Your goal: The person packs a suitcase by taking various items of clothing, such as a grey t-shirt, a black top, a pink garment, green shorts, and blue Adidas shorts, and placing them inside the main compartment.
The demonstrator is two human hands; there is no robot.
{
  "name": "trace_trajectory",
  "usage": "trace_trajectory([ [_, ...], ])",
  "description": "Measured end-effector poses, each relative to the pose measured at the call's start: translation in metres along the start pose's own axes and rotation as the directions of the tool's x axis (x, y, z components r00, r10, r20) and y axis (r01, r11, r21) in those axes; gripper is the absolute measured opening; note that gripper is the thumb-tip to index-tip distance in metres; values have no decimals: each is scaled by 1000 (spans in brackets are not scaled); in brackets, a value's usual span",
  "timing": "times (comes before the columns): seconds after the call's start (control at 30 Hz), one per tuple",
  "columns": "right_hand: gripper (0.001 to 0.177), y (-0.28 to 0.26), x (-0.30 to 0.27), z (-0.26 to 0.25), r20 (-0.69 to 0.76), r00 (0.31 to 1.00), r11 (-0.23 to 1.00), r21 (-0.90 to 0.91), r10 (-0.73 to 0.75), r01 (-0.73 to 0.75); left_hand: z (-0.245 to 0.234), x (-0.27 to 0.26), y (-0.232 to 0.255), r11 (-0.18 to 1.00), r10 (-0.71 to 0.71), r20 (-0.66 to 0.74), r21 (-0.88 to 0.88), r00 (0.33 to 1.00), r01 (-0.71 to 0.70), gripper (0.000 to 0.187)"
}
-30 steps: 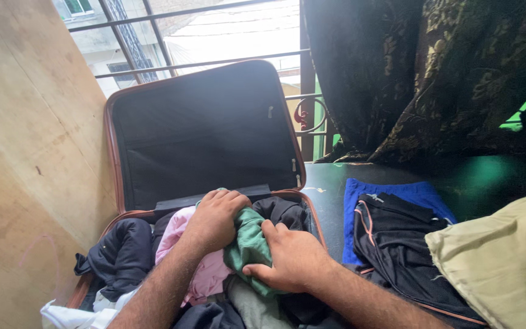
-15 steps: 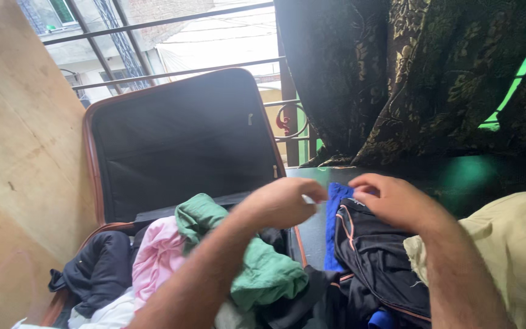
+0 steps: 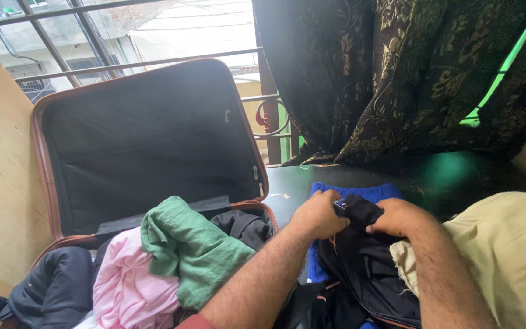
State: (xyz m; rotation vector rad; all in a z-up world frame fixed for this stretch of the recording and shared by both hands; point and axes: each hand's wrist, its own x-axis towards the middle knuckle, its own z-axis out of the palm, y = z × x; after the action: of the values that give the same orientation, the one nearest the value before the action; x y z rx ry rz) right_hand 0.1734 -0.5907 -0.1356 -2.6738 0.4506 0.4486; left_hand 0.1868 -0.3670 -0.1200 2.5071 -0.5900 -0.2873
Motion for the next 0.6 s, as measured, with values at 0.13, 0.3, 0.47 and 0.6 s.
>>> trace_trajectory([
  [0.13, 39, -12, -17, -11, -23, 989, 979, 141, -148, 150, -9, -9, 7, 998, -35, 32, 52, 999, 33, 96],
  [0.3, 33, -42, -60, -36, -264, 905, 768, 479, -334, 424, -20, -16, 12, 988, 34, -172, -141, 984, -58, 119],
  [0.47, 25, -60, -94, -54, -502, 750, 610, 450, -431, 652, -22, -17, 14, 680, 185, -195, -682, 963, -269, 73],
  [0.6, 29, -75, -126, -65, -542, 727, 510, 521, -422, 684, -38, -33, 23, 618, 188, -212, -734, 959, -284, 49],
])
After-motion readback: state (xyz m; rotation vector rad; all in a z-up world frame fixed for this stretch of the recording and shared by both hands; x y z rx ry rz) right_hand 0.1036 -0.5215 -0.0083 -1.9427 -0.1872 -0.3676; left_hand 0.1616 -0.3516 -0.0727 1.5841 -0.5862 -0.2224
